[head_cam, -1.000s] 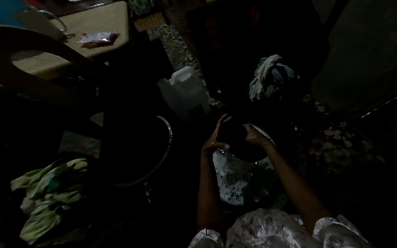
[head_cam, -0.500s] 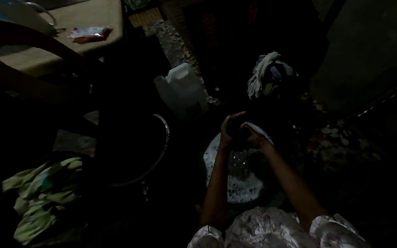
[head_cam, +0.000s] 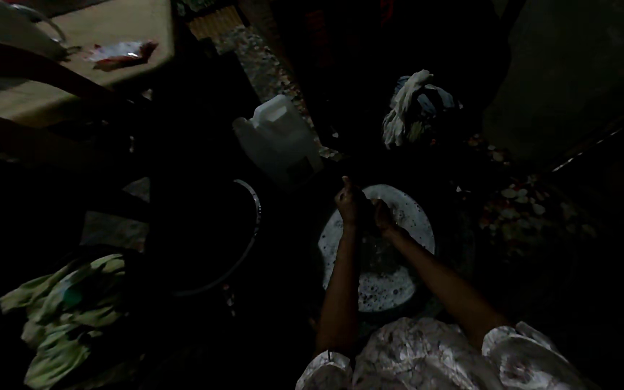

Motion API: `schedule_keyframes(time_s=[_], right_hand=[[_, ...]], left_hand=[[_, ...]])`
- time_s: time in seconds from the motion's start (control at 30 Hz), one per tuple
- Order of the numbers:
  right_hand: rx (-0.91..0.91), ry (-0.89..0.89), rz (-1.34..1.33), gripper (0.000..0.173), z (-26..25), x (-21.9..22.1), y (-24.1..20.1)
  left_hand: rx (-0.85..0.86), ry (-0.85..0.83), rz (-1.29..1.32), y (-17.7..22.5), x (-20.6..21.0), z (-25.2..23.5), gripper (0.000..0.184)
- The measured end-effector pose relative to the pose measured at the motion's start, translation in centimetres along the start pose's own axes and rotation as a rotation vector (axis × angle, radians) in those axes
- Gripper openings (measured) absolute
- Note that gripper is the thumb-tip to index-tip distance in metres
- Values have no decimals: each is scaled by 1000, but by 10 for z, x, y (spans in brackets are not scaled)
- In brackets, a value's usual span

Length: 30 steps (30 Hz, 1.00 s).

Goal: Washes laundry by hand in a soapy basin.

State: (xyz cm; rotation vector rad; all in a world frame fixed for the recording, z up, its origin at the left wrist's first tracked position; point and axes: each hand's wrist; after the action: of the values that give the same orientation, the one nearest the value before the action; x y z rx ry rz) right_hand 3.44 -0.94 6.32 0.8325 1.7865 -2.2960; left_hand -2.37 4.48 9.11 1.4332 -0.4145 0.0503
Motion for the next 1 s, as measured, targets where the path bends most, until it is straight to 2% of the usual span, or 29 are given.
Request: schedule_keyframes(time_s=[0.1,0.2,0.23,0.3,0.33,0.37,0.4,0.43,0.5,0.57,0.63,0.7,0.77,0.87,0.93,1.0], right_hand=[[-40,8,163,33,1,3,-3],[-50,35,142,31,-1,4,-3],[-42,49,56,28,-4,2,-3],[-44,72,-130,24,-7,-6,-1],[-86,51,-156,35,-8,-15,0],[-136,40,-205,40,-11,-23,4],[-172,51,-297,34,-17,-30,7],[-178,30,-415,27,-20,-38,9],[-178,7,-721,21,-22,-46,7],[-223,99,-948,18,-22,-47,1],[-236,190,-1050,18,-26,-45,4],[-171,228,-1038,23,-23,-43,12],[-83,229,-1121,23,-20,-40,20],[82,231,-1334,19,-14,-30,19],[134,238,-1420,20,-13,-24,16],[168,277,-1401,18,-13,-21,15]], left_hand=[[32,76,-3,-1,2,3,56],[45,67,32,-2,2,2,54],[53,-18,42,-1,-1,1,48],[146,-313,-7,-5,-19,-11,27],[204,-412,-98,-5,-32,-19,37],[229,-438,-206,-7,-46,-29,59],[221,-423,-282,-14,-60,-41,70],[166,-394,-310,-24,-72,-50,69],[-55,-309,-209,-47,-89,-52,52],[-213,-267,-34,-54,-83,-32,54],[-240,-286,120,-53,-66,-20,48],[-216,-335,84,-51,-56,-23,33],[-238,-339,31,-58,-59,-28,38],[-431,-150,50,-91,-62,-23,61],[-538,-98,250,-116,-59,-15,74],[-513,-77,533,-121,-52,-9,72]])
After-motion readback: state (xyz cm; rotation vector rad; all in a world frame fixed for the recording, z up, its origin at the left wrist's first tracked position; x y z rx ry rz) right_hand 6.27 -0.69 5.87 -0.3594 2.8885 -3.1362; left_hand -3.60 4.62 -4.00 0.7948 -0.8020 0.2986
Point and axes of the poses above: each hand's wrist, its own z-axis away from the middle knuckle, its own x-axis out of the palm, y = z × x
